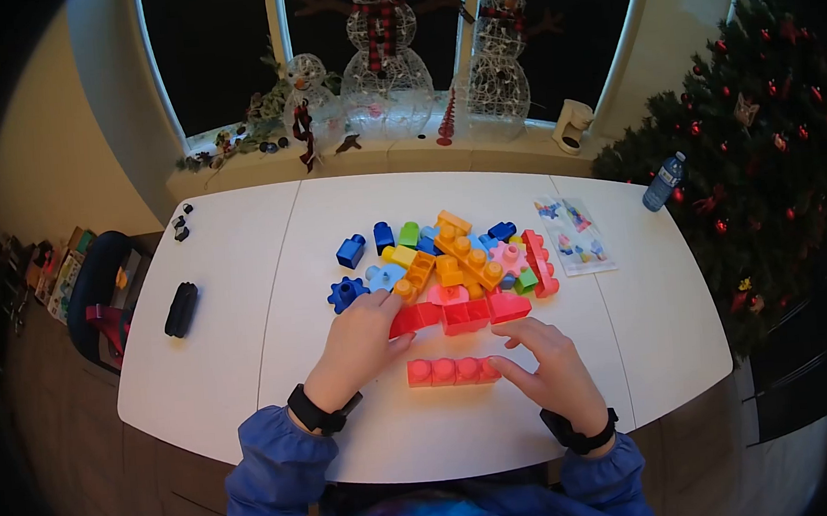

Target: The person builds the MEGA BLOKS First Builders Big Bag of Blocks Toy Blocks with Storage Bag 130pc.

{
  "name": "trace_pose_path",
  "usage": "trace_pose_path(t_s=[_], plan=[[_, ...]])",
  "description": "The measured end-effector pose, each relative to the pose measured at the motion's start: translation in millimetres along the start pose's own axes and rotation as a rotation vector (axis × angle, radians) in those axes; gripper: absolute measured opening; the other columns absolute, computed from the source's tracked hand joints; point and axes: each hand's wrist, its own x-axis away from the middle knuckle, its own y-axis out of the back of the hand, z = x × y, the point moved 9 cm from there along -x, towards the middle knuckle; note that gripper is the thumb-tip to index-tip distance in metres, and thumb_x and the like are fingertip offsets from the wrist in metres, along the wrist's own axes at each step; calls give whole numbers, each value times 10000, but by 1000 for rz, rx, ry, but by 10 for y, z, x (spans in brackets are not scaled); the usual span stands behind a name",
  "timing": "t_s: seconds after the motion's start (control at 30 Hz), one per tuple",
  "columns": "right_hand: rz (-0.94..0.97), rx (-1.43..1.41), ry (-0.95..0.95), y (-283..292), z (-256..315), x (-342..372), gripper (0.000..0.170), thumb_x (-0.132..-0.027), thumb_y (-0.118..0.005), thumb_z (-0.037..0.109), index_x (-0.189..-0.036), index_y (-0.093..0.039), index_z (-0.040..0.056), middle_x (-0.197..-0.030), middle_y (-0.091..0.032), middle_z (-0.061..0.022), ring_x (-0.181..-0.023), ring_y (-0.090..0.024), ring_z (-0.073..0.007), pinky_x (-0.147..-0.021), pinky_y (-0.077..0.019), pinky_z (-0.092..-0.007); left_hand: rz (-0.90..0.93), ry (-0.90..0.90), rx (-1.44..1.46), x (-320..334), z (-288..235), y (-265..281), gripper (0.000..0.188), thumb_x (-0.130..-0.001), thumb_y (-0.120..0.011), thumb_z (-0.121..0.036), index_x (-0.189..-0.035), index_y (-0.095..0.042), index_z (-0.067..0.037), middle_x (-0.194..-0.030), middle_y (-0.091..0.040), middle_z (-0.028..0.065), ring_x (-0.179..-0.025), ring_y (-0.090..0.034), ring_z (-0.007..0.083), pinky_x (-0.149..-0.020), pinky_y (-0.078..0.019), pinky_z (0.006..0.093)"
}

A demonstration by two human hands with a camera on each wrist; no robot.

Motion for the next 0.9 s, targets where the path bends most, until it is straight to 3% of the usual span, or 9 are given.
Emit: trace_pose_path(t_s=[0.13, 0.23, 0.33, 0.4, 0.63, 0.7, 0.9], plan=[[-100, -93, 3, -20, 122, -83, 546, -890, -839, 252, -1329, -622, 11, -1105, -716, -158, -926, -720, -283, -811, -574, -380, -209, -233, 36, 144, -426, 299, 409, -735, -865, -108, -1097, -683, -59, -1086, -676, 93, -978, -679, 298, -779, -582, 379], [-40, -177, -79, -126, 155, -145, 608, -892, -848, 281, -1361, -591, -8, -1066, -718, -155, -919, -727, -268, -808, -578, -367, -230, -421, 52, 265, -685, 355, 415, -722, -867, -90, -1092, -679, -64, -1079, -673, 81, -983, -677, 289, -786, -589, 366], [66, -250, -176, -233, 137, -193, 633, -885, -859, 289, -1359, -581, -24, -1053, -717, -151, -910, -734, -250, -804, -583, -350, -301, -494, 7, 339, -761, 352, 410, -726, -861, -100, -1091, -678, -68, -1085, -672, 77, -998, -678, 279, -795, -590, 355], [95, -277, -207, -273, 124, -200, 642, -868, -874, 278, -1352, -583, -26, -1051, -718, -147, -904, -738, -241, -806, -588, -344, -298, -502, -8, 363, -768, 353, 400, -743, -860, -113, -1097, -679, -70, -1094, -674, 79, -1009, -680, 285, -798, -591, 360], [6, -215, 84, -129, 366, -214, 650, -775, -900, 145, -1346, -611, 35, -1183, -695, -142, -1037, -715, -283, -884, -593, -384, -253, -358, 276, 288, -613, 539, 486, -788, -889, -242, -1190, -696, -50, -1136, -693, 107, -1020, -673, 322, -828, -582, 382], [-20, -142, 243, -115, 487, -190, 674, -760, -895, 122, -1367, -611, 58, -1241, -681, -140, -1089, -694, -313, -921, -583, -403, -125, -342, 377, 293, -533, 457, 500, -797, -896, -243, -1210, -696, -43, -1115, -701, 123, -994, -676, 324, -830, -577, 381], [68, -39, 308, -214, 596, -142, 717, -746, -917, 156, -1393, -616, 80, -1306, -663, -124, -1184, -646, -339, -998, -540, -429, 90, -148, 523, 471, -441, 365, 414, -845, -863, -158, -1204, -695, -40, -1062, -706, 145, -918, -694, 315, -833, -577, 371]])
